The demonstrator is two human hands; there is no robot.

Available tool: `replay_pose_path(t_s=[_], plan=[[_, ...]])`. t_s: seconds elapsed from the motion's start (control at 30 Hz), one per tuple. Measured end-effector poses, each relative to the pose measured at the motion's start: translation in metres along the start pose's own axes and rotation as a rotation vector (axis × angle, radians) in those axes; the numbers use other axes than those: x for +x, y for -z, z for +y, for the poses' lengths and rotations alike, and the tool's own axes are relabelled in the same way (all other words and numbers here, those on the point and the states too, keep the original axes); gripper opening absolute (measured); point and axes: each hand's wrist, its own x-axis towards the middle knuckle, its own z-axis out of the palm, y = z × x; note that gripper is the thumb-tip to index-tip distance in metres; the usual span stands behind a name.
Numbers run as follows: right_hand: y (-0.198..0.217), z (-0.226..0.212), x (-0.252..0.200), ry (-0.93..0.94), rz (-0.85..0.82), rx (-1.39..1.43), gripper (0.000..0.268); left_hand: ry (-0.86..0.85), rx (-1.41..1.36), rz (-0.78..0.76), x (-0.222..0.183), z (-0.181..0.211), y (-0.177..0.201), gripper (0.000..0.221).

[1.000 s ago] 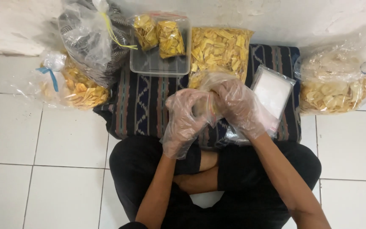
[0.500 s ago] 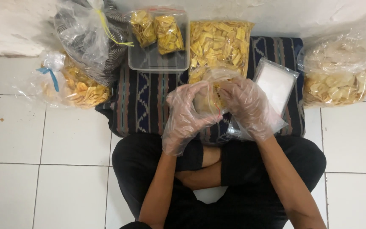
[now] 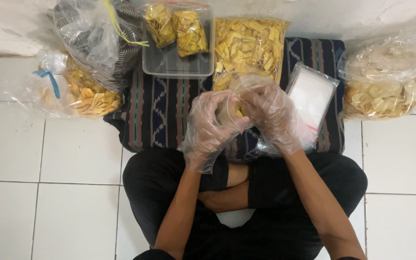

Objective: A person wearing plastic gloves sits on the floor and manually packs banana chips from a large container into small individual plastic bags.

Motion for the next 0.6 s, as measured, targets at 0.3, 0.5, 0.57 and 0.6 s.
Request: replay_pose_path(t_s=[0.3,0.5,0.57,0.6], plan=[[0.007,-0.003,-0.006,-0.323,0.038,0.166,0.014,0.099,-0.095,0.007,0.003,0.011,0.000,0.064],[0.007,-0.010,-0.005,-0.220,0.021,0.187,0.013,0.024,-0.020,0.005,0.002,0.004,-0.003,0.065],[-0.004,-0.008,-0.019,-0.214,0.046,0.079,0.006,0.059,-0.055,0.014,0.003,0.005,-0.006,0.066],[-0.010,-0.006,-0.021,-0.213,0.044,0.079,0.006,0.060,-0.056,0.015,0.003,0.004,-0.005,0.066]])
